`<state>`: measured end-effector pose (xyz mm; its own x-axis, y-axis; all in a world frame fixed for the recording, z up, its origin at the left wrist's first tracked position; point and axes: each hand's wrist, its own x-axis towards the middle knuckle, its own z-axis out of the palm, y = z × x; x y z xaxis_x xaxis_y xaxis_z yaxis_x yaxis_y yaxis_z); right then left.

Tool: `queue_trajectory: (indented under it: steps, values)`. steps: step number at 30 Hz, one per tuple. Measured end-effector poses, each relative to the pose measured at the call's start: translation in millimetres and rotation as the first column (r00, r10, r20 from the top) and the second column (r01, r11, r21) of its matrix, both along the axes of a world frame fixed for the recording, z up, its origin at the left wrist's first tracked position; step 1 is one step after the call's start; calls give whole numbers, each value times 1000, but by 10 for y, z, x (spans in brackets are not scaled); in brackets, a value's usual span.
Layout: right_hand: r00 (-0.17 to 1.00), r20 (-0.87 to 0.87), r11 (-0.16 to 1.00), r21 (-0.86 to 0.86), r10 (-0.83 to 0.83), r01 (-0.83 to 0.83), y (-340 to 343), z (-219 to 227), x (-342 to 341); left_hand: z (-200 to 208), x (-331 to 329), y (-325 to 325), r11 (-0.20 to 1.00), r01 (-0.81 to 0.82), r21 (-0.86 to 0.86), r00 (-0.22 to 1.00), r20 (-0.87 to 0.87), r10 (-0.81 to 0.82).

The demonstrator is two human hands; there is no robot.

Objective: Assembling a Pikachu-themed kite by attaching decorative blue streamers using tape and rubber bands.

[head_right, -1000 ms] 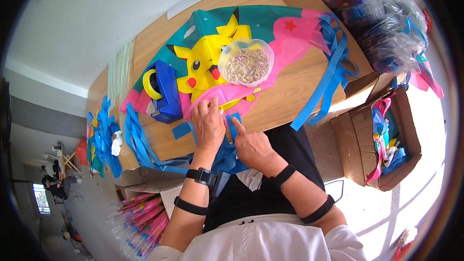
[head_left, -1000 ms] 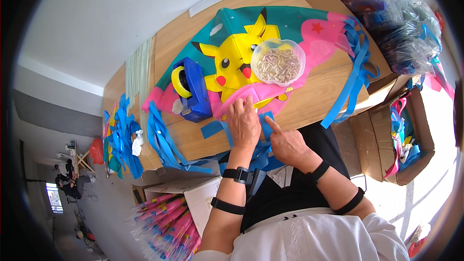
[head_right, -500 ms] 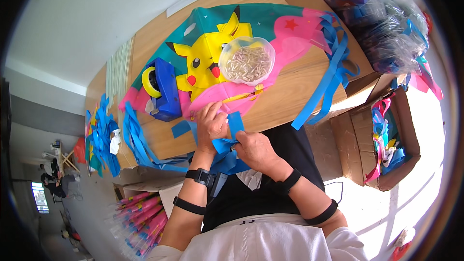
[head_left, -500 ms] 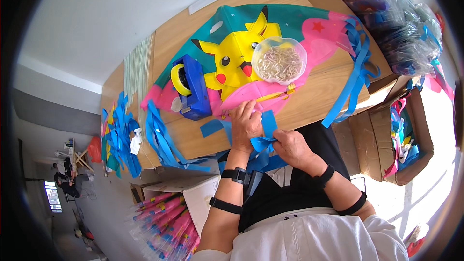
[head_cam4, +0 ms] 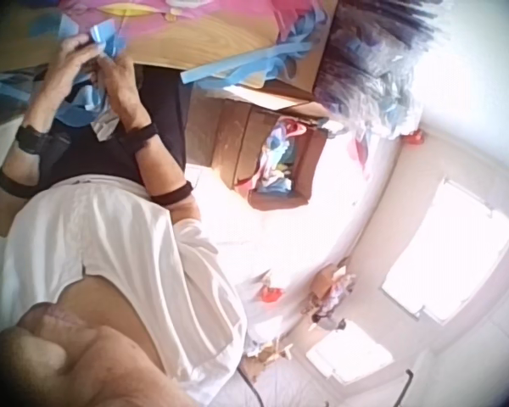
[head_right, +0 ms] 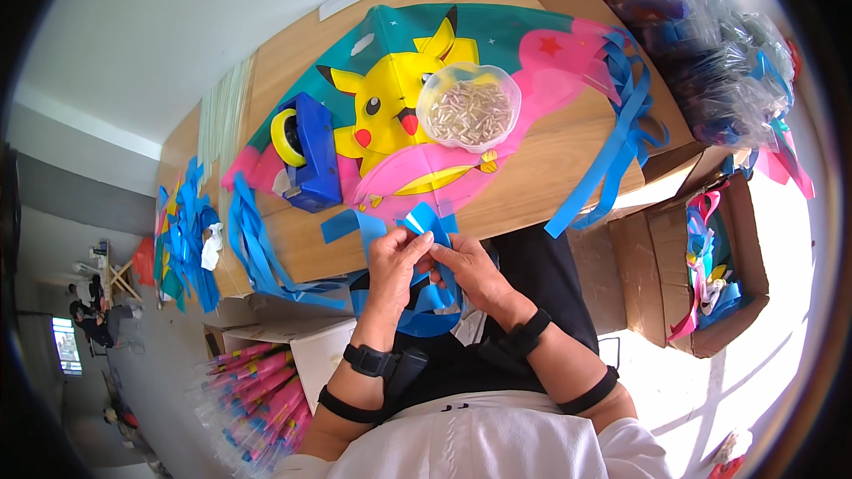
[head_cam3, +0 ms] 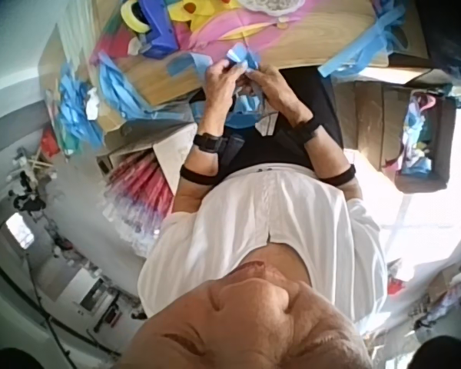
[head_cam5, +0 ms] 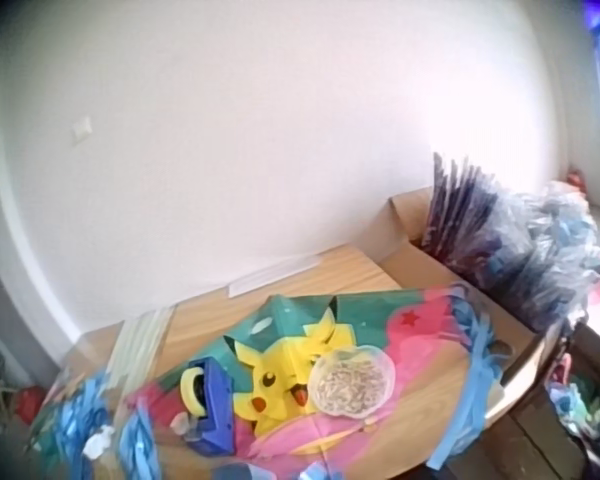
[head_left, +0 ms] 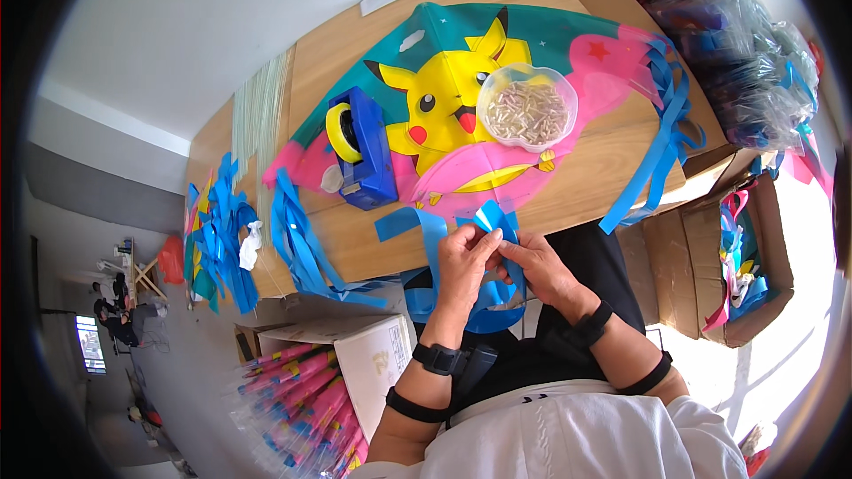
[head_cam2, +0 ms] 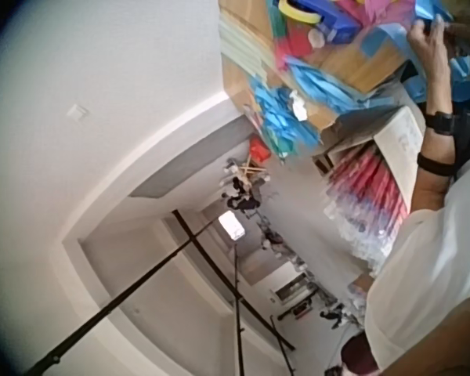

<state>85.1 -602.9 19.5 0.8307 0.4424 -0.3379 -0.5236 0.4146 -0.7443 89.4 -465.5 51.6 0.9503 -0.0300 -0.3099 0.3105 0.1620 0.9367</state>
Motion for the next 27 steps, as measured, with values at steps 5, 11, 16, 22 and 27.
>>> queue_trajectory:
  steps: [5,11,16,22,27]
  values:
    - [996,-68,998,20,-62,63,16,19,-33,-214,-4,57,996,-84,-25,996,33,85]
    - [981,-112,987,-24,-159,158,82,35,-60,-212,-39,-2,990,-139,-14,990,10,139]
    - [960,-87,964,-17,-265,265,66,-161,-68,-296,-26,23,982,-145,117,987,82,136]
    - [851,-183,864,19,-493,504,79,-134,-23,-381,-48,108,980,-194,39,977,96,190]
    - [923,-209,770,509,-322,384,-118,-413,-38,-314,-41,128,980,-191,54,979,80,186]
